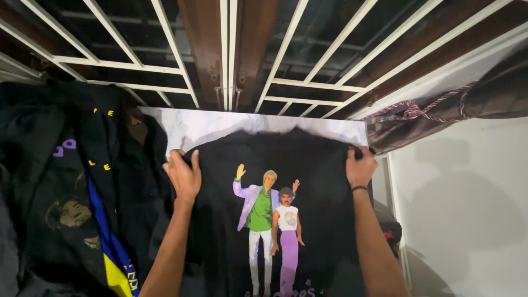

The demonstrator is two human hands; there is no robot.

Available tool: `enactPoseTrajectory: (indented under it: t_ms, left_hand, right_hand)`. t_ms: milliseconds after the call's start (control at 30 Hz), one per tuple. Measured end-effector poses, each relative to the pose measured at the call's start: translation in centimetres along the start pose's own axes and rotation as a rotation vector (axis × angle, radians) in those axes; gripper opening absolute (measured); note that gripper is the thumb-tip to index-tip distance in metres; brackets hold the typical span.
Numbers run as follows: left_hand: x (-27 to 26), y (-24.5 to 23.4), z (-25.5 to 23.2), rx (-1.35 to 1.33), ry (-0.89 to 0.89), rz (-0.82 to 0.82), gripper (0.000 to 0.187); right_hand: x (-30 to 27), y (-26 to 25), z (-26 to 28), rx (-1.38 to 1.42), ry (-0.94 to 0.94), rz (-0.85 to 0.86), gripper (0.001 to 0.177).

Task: The person lays a black t-shirt flat on a white table, smooths it out, and folds it by hand. They fold the sleeves inward, then fold the bottom half up, and finally fold the shirt in half again to create a neat rectangle.

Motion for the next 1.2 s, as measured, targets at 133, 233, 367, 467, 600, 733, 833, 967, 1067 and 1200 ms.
enactPoseTrajectory:
  t_ms: [133,233,367,467,600,733,833,967,1067,1200]
  left_hand:
    - [0.3,-2.2,-4.6,0.331,0.243,-0.095,0.039]
    - [0.7,-3.0,-4.2,0.296,0.244,-0.105,0.034]
    - [-0.8,-4.4,-1.0,0.268,0.201,-0.087,0.023]
    - [-2.3,-4.4,-0.5,0.322,0.303,-0.105,0.022]
    - [-1.3,-2.6,0.3,0.197,0.253,-0.042,0.020]
    - [0.4,-1.3,0.3,0.185,0.138,-0.073,0.020]
    - [1.5,-1.5,-0.7,0.237,0.149,-0.088,0.022]
    - [3.3,-1.8,-2.4,0.332,0.221,-0.085,0.029]
    - [4.4,-1.8,-2.8,0.308,0.185,0.017,0.039]
    - [3.4,-4.2,-1.9,0.471,-0.016,0.215,0.050]
  right_hand:
    - [-0.4,-0.2,1.6,-0.018,0.034,-0.081,0.042]
    - [-2.2,-0.9,2.4,0.284,0.071,-0.147,0.051]
    - [-5.4,-2.1,-0.2,0.189,0.029,-0.158,0.032]
    - [-8.0,-0.8,-1.8,-0.277,-0.251,0.004,0.044]
    - [-7.7,0.6,-6.5,-0.320,-0.233,0.071,0.062]
    - [-3.9,2.1,-10.8,-0.304,-0.098,0.199,0.065]
    - [-1.4,2.6,-12.5,-0.344,0.073,0.339,0.064]
    - [0.1,2.8,-12.2,-0.386,0.463,0.410,0.061]
    - [1.6,2.9,-10.2,-0.297,0.464,0.388,0.056]
    - [-1.4,0.1,-4.2,-0.254,0.123,0.094,0.062]
Point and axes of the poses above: each hand's wrist, its own x-axis towards the middle knuckle, its own y-axis out of the palm, z = x × y, the point moved 6 cm from there along x, towards the middle knuckle, and after that the axes turned 4 degrees about -x, right-handed, at the moved point
